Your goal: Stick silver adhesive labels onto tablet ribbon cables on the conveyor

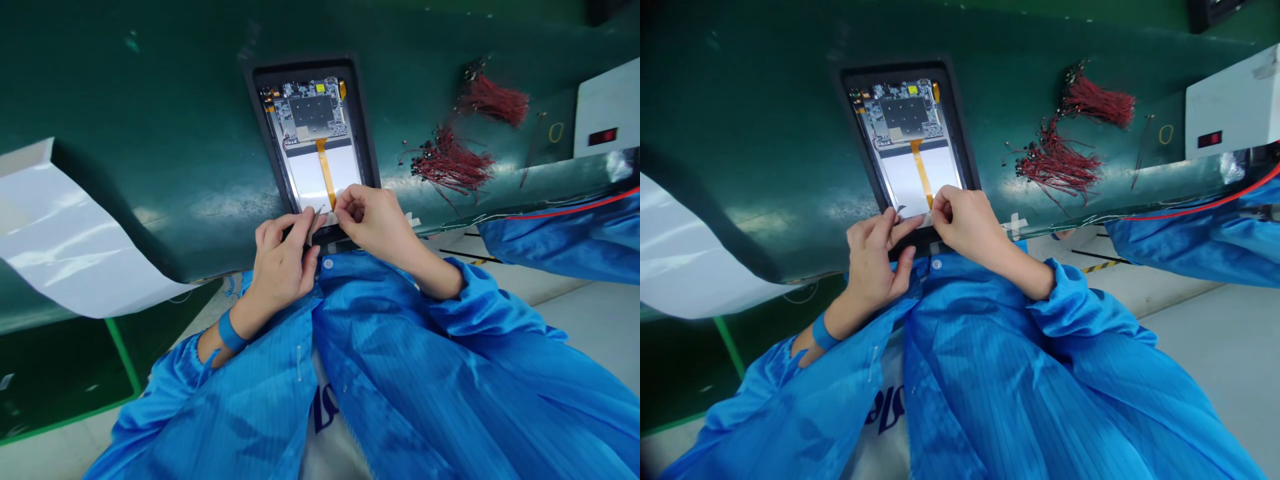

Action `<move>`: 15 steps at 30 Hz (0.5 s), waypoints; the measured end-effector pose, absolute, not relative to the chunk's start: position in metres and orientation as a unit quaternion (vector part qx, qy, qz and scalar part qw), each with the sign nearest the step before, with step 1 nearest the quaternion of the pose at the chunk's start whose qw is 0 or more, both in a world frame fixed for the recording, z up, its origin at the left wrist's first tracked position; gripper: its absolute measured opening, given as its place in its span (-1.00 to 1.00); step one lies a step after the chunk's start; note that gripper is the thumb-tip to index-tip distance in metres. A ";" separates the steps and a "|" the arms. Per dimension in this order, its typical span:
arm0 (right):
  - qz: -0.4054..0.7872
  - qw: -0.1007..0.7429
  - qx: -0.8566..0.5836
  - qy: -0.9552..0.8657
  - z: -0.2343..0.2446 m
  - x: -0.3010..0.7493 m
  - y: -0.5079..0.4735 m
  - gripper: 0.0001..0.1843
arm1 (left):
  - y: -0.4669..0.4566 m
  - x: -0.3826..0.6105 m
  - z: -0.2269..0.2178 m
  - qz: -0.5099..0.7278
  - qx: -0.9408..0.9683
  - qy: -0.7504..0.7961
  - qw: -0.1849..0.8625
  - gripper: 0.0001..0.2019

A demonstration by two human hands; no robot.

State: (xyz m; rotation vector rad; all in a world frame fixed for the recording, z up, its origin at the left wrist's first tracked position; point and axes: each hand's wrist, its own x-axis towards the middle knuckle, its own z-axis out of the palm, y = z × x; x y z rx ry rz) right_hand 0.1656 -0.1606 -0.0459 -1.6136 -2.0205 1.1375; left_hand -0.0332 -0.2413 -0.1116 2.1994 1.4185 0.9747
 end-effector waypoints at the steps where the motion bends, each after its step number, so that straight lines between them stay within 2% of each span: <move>1: 0.398 0.157 -0.563 -0.707 -0.046 0.166 -0.160 -0.88 | -0.241 -0.033 -0.112 0.348 0.776 0.498 0.173 -0.23; 7: 0.367 0.134 -0.570 -0.723 -0.044 0.163 -0.161 -0.88 | -0.241 -0.032 -0.116 0.339 0.772 0.507 0.178 -0.24; 12: 0.269 0.070 -0.567 -0.776 -0.049 0.158 -0.167 -0.90 | -0.246 -0.029 -0.121 0.344 0.746 0.540 0.181 -0.33; 15: 0.204 0.076 -0.559 -0.800 -0.054 0.162 -0.173 -0.89 | -0.248 -0.027 -0.119 0.350 0.738 0.549 0.176 -0.32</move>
